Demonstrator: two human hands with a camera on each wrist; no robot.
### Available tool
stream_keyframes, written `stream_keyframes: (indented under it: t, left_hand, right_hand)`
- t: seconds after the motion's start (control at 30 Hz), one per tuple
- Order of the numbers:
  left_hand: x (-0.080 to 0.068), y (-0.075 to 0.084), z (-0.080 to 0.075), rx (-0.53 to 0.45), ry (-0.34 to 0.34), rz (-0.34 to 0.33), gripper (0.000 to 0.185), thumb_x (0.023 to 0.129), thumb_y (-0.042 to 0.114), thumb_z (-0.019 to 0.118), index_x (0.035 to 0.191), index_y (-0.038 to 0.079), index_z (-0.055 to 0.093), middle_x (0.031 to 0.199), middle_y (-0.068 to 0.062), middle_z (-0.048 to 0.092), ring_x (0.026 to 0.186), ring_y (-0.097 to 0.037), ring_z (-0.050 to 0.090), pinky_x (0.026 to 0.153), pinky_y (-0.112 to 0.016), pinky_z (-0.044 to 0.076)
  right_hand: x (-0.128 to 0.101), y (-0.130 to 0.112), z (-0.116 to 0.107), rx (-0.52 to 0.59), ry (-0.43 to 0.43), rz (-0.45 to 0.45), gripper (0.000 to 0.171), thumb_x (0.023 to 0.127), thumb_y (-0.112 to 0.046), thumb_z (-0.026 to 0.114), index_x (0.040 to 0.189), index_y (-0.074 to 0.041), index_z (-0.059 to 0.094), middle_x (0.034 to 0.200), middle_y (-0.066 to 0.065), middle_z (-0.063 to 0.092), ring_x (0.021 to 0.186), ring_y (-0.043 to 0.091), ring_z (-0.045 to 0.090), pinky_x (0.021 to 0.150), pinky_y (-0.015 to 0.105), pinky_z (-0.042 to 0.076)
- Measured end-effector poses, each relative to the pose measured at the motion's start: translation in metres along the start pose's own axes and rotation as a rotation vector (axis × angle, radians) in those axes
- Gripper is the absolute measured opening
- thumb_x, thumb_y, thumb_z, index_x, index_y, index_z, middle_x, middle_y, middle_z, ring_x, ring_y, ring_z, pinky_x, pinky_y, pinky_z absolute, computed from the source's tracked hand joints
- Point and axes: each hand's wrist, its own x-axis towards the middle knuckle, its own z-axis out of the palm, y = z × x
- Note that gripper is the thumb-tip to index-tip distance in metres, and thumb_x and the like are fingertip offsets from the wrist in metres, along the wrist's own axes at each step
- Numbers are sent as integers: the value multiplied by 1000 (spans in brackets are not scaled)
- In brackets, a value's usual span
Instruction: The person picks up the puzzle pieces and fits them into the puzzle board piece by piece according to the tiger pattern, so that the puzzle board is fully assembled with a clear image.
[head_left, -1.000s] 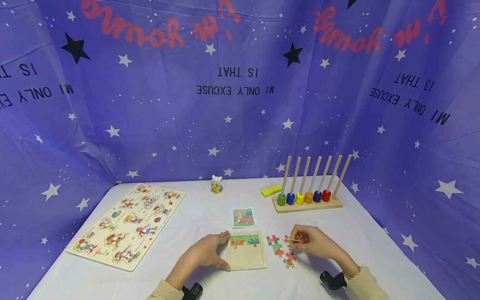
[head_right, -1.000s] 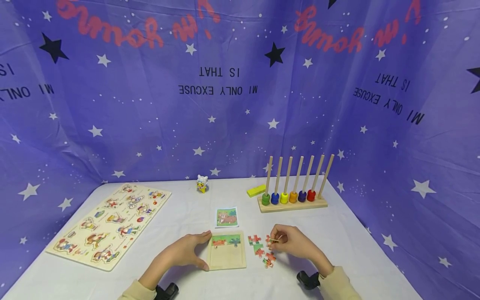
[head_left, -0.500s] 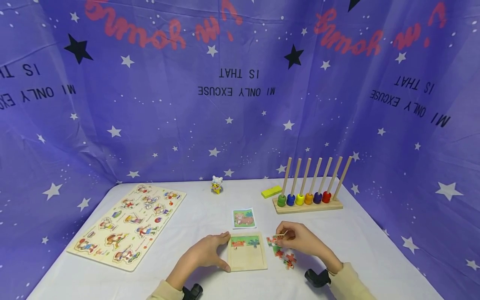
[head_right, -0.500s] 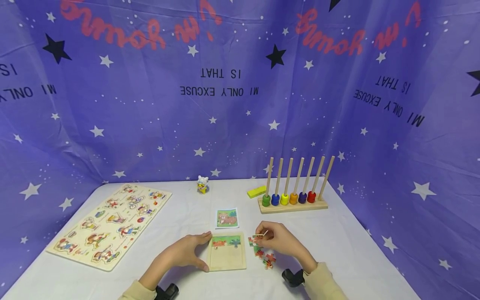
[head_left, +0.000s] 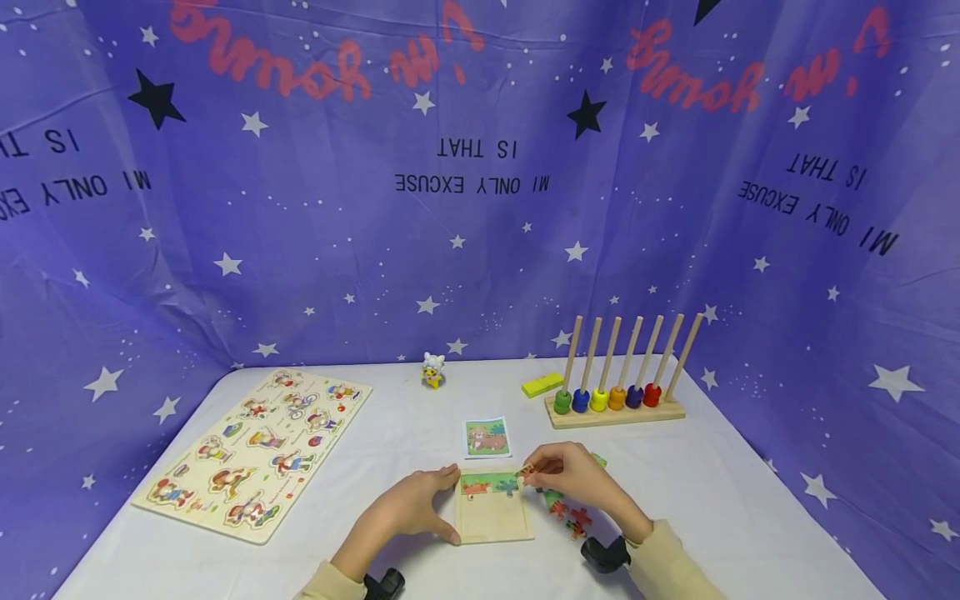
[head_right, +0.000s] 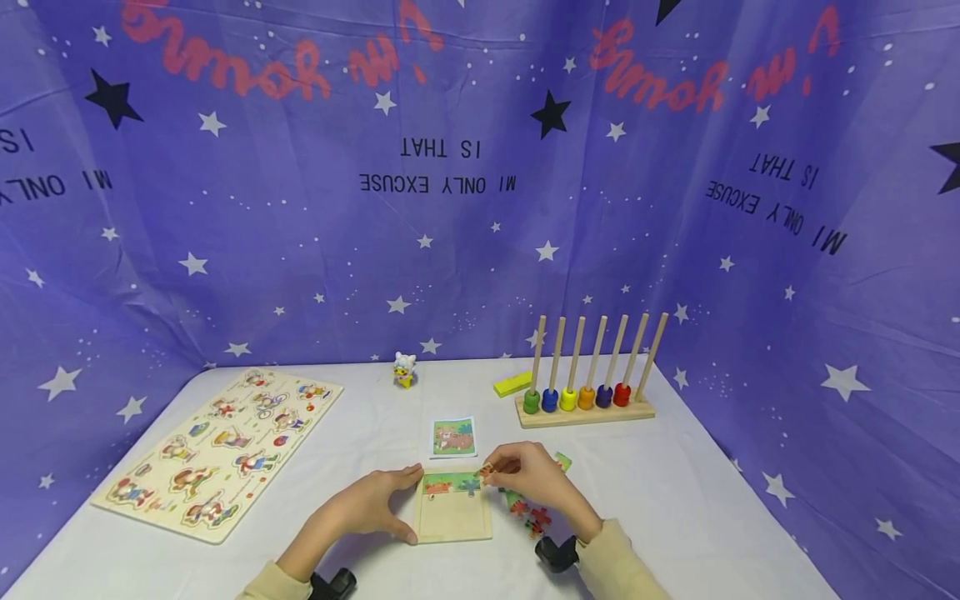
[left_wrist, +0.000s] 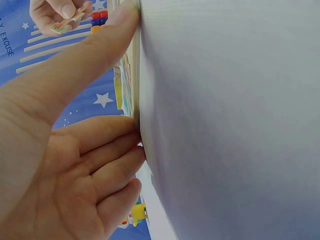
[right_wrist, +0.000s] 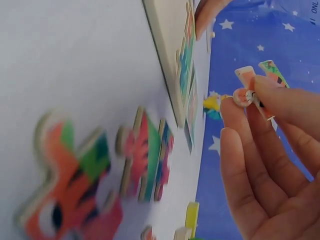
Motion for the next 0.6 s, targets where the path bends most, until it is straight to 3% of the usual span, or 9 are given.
stream_keyframes:
  t: [0.43, 0.6]
  left_hand:
    - [1, -2, 2, 12, 9, 8, 96, 60, 43, 86, 137, -3, 50, 145, -17, 44, 129, -42, 44, 107, -54, 35]
    - [1, -1, 2, 5, 8, 5, 96, 61, 42, 86, 137, -2, 50, 145, -17, 44, 129, -42, 44, 106, -54, 36]
  right_hand:
    - [17, -10, 25, 55, -37, 24, 16, 79, -17, 80, 91, -16, 70, 77, -8, 71, 69, 8, 68, 64, 23, 55]
    - [22, -11, 34, 30, -65, -1, 16, 78, -19, 80, 92, -14, 72, 78, -9, 70, 67, 6, 65, 62, 22, 54]
